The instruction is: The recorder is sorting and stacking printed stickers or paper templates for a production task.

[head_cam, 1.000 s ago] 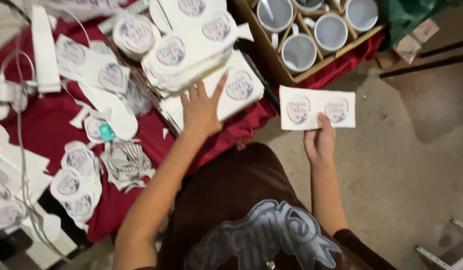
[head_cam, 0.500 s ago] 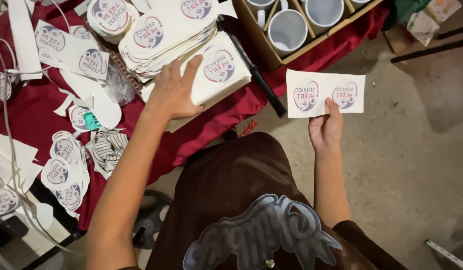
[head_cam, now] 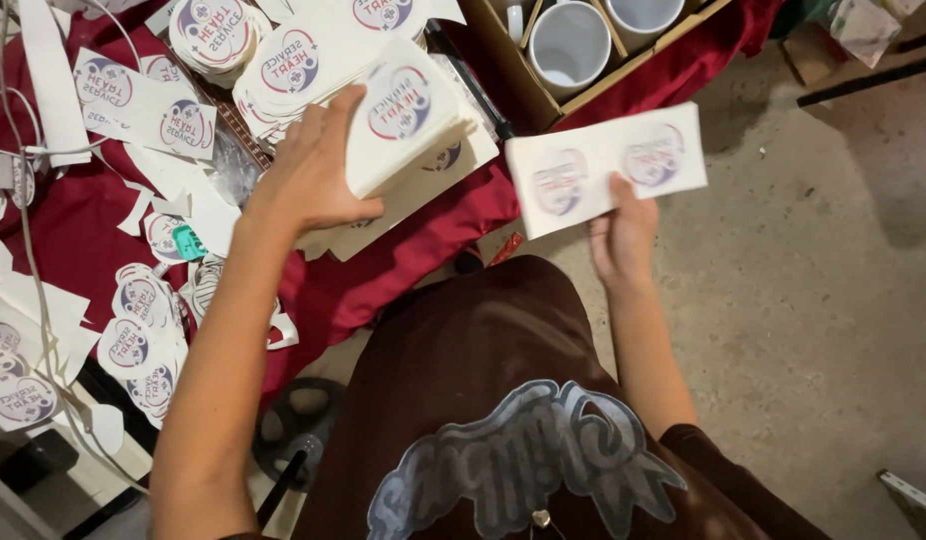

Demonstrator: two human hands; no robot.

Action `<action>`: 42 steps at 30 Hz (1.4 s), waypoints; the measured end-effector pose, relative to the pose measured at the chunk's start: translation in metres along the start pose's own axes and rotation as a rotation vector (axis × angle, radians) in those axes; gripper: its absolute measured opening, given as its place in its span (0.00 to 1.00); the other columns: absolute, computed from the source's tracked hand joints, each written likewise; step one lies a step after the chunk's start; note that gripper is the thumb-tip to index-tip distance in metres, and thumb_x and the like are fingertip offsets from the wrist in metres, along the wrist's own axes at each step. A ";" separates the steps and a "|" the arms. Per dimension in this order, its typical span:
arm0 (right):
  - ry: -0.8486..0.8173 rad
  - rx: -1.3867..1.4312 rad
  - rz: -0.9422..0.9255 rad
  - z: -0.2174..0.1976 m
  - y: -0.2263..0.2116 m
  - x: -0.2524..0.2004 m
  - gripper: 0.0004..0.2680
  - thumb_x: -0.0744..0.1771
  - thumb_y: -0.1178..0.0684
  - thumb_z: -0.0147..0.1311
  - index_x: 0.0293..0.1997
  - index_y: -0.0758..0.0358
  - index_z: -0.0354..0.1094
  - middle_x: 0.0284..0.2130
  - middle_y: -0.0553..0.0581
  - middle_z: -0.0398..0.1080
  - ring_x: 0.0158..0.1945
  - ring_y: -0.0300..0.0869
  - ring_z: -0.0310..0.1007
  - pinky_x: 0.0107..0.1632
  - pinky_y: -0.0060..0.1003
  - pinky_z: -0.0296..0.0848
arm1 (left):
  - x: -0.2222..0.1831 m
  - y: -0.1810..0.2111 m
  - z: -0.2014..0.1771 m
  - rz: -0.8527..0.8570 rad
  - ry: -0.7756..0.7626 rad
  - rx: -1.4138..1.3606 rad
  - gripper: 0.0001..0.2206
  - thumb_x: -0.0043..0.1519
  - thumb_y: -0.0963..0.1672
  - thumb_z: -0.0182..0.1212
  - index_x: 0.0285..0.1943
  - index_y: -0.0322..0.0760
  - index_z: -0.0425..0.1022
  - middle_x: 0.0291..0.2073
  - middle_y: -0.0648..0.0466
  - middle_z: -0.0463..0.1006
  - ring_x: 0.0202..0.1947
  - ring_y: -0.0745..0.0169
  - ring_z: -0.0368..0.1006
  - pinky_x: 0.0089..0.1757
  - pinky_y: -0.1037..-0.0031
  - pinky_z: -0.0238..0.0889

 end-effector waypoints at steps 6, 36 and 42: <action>-0.229 -0.771 -0.040 0.052 0.099 -0.024 0.10 0.69 0.58 0.55 0.54 0.70 0.68 0.44 0.57 0.77 0.44 0.39 0.78 0.46 0.35 0.78 | -0.003 -0.020 -0.016 0.015 0.016 -0.189 0.57 0.36 0.48 0.78 0.77 0.41 0.45 0.64 0.33 0.65 0.65 0.33 0.64 0.63 0.55 0.58; -0.333 -1.045 0.101 0.151 0.067 -0.037 0.31 0.68 0.56 0.54 0.74 0.68 0.29 0.21 0.59 0.74 0.17 0.44 0.76 0.21 0.38 0.77 | 0.010 -0.004 0.031 0.050 -0.026 0.083 0.58 0.36 0.52 0.79 0.77 0.45 0.46 0.51 0.31 0.67 0.46 0.24 0.68 0.47 0.40 0.64; -0.412 -1.452 -0.375 0.118 0.058 -0.035 0.19 0.69 0.55 0.60 0.66 0.65 0.58 0.37 0.67 0.73 0.39 0.55 0.76 0.44 0.45 0.75 | 0.006 -0.006 0.052 0.068 0.093 0.190 0.61 0.33 0.54 0.81 0.78 0.48 0.45 0.55 0.32 0.65 0.50 0.26 0.65 0.48 0.37 0.62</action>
Point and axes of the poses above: each hand's wrist, its own x-axis towards the middle knuckle, its own z-axis out of the palm, y = z × x, the point moved 3 cm from there along x, towards the middle knuckle
